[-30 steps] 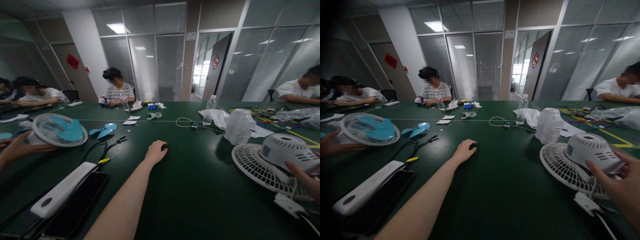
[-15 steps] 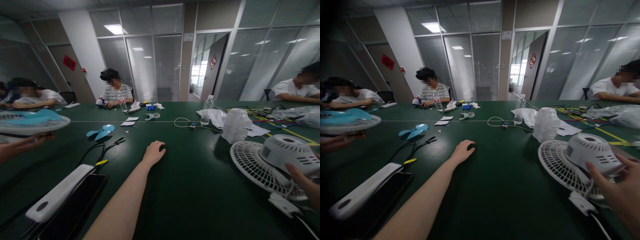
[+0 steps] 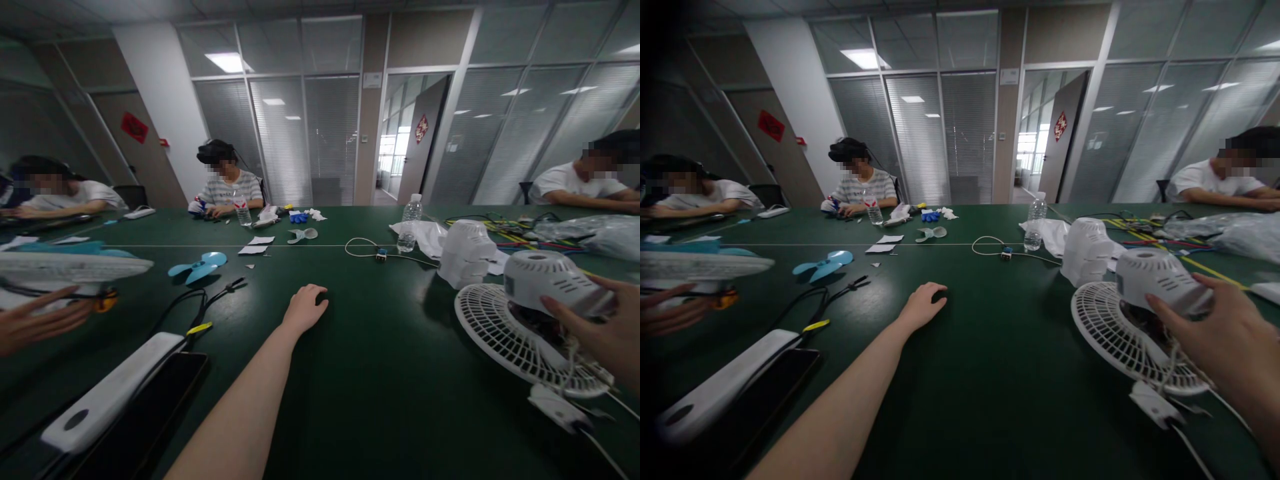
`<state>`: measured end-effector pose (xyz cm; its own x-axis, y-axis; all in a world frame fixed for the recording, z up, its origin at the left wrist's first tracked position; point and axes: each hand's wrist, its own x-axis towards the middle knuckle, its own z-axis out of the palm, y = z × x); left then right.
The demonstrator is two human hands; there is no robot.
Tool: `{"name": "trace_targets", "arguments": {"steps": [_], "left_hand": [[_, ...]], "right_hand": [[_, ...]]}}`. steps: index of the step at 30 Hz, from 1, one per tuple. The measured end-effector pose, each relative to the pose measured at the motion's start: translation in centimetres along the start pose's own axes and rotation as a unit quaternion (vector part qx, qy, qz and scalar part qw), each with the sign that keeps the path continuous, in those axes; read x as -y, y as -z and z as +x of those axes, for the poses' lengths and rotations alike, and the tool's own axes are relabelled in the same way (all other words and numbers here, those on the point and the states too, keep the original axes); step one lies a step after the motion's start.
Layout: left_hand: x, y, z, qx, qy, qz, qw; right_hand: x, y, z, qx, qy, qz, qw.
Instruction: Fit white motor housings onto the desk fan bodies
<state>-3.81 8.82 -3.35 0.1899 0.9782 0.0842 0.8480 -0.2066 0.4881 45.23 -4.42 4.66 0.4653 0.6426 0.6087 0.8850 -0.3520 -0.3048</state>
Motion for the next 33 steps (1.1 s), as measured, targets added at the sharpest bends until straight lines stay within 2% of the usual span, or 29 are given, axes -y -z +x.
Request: {"name": "trace_targets", "arguments": {"steps": [2, 5, 7, 10, 12, 15, 18, 22, 26, 29, 33], "left_hand": [[0.1, 0.0, 0.1, 0.0, 0.001, 0.0, 1.0], [0.2, -0.1, 0.2, -0.002, -0.002, 0.0, 1.0], [0.2, -0.2, 0.2, -0.002, -0.004, 0.0, 1.0], [0.3, -0.3, 0.3, -0.004, -0.005, 0.001, 1.0], [0.4, -0.3, 0.3, -0.006, -0.005, 0.003, 1.0], [0.4, -0.4, 0.4, -0.008, -0.007, 0.004, 1.0], [0.5, -0.5, 0.4, -0.01, -0.011, 0.005, 1.0], [0.5, -0.5, 0.5, -0.015, -0.018, 0.005, 1.0], [0.5, -0.4, 0.5, -0.013, -0.015, 0.005, 1.0], [0.6, -0.4, 0.6, -0.01, -0.012, 0.004, 1.0], [0.5, -0.3, 0.5, -0.008, -0.005, 0.0, 1.0]], "right_hand": [[1.2, 0.5, 0.5, -0.011, 0.006, -0.006, 1.0], [3.0, 0.7, 1.6, -0.067, 0.001, 0.026, 0.997], [4.4, 0.4, 2.9, -0.1, -0.015, 0.055, 0.993], [6.9, -0.3, 5.5, -0.117, -0.03, 0.089, 0.989], [8.8, -0.9, 7.4, -0.097, -0.045, 0.109, 0.988], [11.6, -1.9, 9.9, -0.027, -0.065, 0.132, 0.989], [13.4, -3.4, 11.5, -0.016, -0.057, 0.142, 0.988], [13.8, -6.5, 12.6, -0.025, -0.081, 0.148, 0.985], [13.3, -9.3, 12.8, -0.003, -0.125, 0.148, 0.981], [12.9, -10.3, 12.6, 0.012, -0.148, 0.154, 0.977], [12.1, -10.4, 12.2, 0.032, -0.181, 0.166, 0.969]]}}
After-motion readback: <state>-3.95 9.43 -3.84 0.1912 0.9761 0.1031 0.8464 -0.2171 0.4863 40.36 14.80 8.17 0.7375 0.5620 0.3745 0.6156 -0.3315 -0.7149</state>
